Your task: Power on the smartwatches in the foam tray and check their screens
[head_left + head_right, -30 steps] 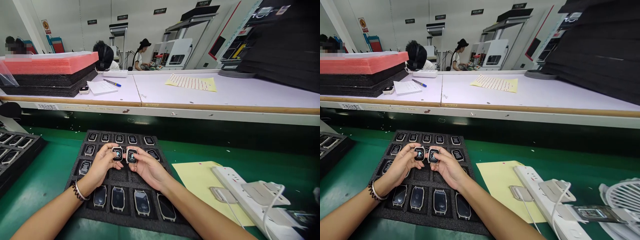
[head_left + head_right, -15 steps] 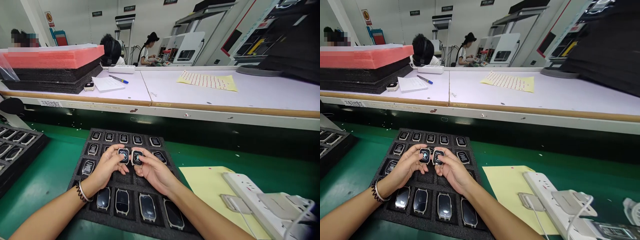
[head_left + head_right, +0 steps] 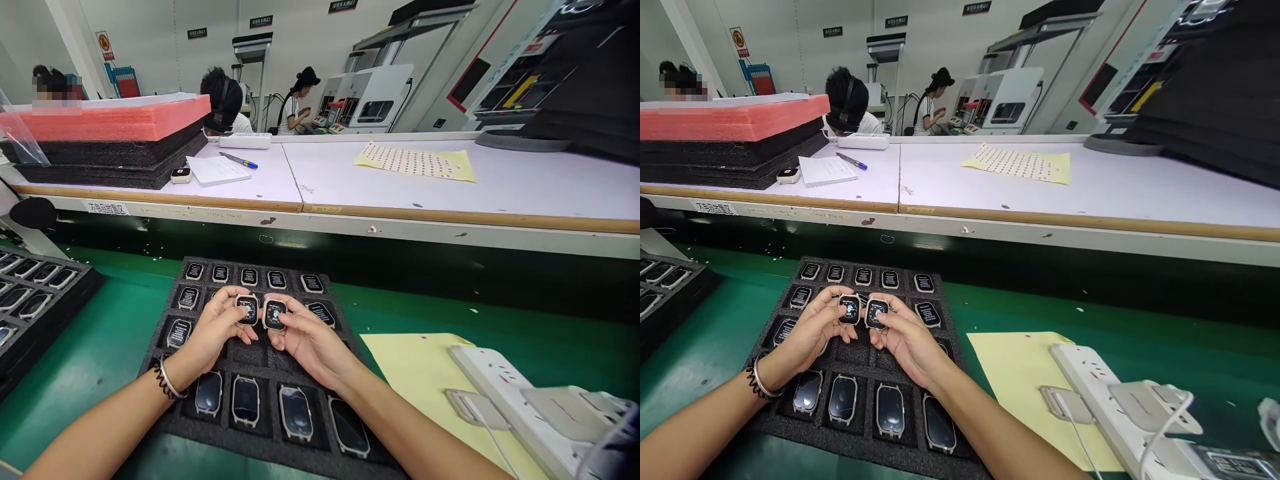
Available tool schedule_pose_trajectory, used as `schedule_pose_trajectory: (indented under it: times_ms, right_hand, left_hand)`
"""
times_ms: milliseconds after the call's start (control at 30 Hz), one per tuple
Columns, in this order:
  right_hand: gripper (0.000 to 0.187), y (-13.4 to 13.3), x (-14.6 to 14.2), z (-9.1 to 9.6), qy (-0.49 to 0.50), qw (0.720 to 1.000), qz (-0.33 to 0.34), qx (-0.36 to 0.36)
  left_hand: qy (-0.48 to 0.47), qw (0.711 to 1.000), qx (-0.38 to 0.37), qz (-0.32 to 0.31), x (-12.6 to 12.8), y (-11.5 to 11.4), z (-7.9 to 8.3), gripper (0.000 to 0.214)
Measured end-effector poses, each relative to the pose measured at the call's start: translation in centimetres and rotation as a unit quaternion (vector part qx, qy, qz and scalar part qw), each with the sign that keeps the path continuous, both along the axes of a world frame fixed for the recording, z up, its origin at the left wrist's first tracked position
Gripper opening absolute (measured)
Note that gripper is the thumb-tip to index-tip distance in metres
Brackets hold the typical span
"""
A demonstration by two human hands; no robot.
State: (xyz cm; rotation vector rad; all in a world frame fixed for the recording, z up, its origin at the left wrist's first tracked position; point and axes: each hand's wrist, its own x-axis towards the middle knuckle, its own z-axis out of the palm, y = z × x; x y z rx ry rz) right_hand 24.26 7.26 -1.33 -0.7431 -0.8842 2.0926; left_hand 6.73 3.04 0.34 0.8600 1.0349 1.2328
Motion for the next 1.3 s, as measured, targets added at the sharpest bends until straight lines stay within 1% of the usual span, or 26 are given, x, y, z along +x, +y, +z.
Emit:
schedule_pose_trajectory:
  times_ms: [167, 400, 533, 633, 700, 767, 900, 1033, 1100, 1200, 1300]
  right_hand:
    - [0.044, 0.02, -0.01, -0.12, -0.002, 1.0, -0.006, 0.001]
    - [0.045, 0.29, 0.12, -0.22, 0.002, 1.0, -0.002, -0.004]
    - [0.05, 0.24, 0.21, -0.23, -0.01, 1.0, -0.008, 0.023]
    - [0.059, 0.06, 0.2, -0.28, -0.013, 0.998, -0.013, 0.054]
    - [0.061, -0.05, 0.17, -0.36, -0.016, 0.997, -0.013, 0.074]
    - [0.057, -0.11, 0.14, -0.45, -0.022, 0.996, -0.011, 0.088]
    - [0.041, -0.07, 0.1, -0.68, -0.029, 0.994, -0.009, 0.107]
    - [0.036, 0.03, 0.13, -0.84, -0.024, 0.993, -0.01, 0.119]
    - [0.037, -0.02, 0.15, -0.82, -0.011, 0.994, 0.0, 0.112]
    - [0.046, -0.25, 0.15, -0.76, 0.009, 0.994, 0.031, 0.107]
    - [0.053, -0.51, 0.18, -0.83, 0.005, 0.989, 0.065, 0.129]
  left_hand:
    - [0.013, 1.0, -0.002, 0.01, 0.1, -0.16, -0.08, 0.042]
    - [0.049, 0.998, -0.005, 0.024, 0.36, 0.06, -0.35, 0.055]
    - [0.05, 0.998, -0.013, 0.026, 0.32, 0.2, -0.19, 0.058]
    - [0.058, 0.998, -0.004, 0.031, 0.22, 0.15, -0.09, 0.056]
    - [0.067, 0.997, 0.006, 0.033, 0.17, 0.09, -0.1, 0.052]
    - [0.076, 0.997, 0.014, 0.029, 0.16, 0.01, -0.13, 0.048]
    - [0.086, 0.996, 0.019, 0.02, 0.2, -0.12, -0.16, 0.043]
    - [0.096, 0.995, 0.029, 0.017, 0.17, -0.13, -0.27, 0.042]
    - [0.108, 0.993, 0.042, 0.023, 0.14, -0.07, -0.42, 0.044]
    - [0.124, 0.988, 0.074, 0.052, 0.02, 0.09, -0.71, 0.047]
    - [0.153, 0.978, 0.101, 0.094, -0.19, 0.24, -0.96, 0.045]
